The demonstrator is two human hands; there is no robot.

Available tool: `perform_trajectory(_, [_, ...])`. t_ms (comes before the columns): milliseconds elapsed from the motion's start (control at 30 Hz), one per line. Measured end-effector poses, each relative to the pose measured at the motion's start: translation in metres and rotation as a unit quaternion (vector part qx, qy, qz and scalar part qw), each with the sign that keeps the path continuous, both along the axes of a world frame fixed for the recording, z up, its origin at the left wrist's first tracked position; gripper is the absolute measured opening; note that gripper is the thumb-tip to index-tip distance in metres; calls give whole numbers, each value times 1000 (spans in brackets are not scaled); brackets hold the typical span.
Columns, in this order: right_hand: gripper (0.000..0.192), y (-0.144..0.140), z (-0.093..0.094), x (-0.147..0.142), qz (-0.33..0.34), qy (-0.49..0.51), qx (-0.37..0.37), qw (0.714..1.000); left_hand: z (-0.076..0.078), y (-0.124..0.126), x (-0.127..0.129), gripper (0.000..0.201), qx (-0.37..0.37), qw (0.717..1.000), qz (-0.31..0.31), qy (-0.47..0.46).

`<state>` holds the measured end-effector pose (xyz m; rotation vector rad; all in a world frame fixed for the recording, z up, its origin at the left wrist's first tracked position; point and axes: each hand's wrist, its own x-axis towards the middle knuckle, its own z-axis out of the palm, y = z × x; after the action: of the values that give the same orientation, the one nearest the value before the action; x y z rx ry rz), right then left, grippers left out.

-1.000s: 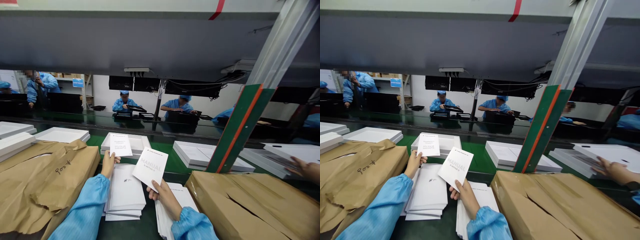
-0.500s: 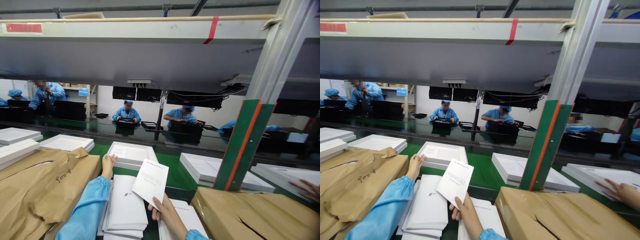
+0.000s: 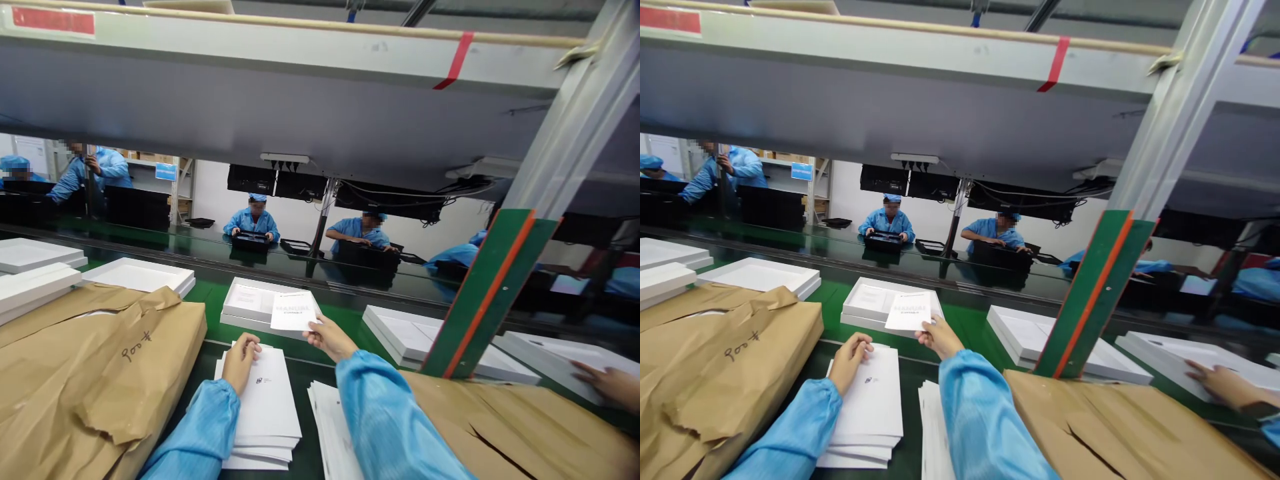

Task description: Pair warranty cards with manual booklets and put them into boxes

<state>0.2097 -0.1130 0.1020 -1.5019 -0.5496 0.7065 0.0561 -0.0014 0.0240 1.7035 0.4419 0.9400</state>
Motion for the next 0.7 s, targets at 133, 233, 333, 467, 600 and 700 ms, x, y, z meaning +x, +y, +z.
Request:
perform_trajectory(133, [18, 35, -14, 29, -62, 19, -31, 997, -6, 6, -5, 18, -6, 1000, 16, -3])
perform_trajectory(233, [24, 45, -23, 38, -81, 25, -22, 996, -8, 8, -4, 18, -11, 1000, 16, -7])
perform_trajectory(333, [25, 45, -26, 36, -90, 11, 0, 996, -9, 9, -3, 17, -22, 1000, 16, -14])
perform_trajectory(467, [26, 37, -26, 24, -85, -37, 4, 996, -8, 9, -3, 17, -36, 999, 17, -21])
perform_trajectory(600, [31, 21, -23, 9, -47, -124, -30, 991, -6, 8, -6, 17, -43, 998, 25, -26])
perform_trajectory(700, [24, 3, -25, -9, -1, -207, -63, 976, -4, 9, -10, 18, -40, 998, 34, -19])
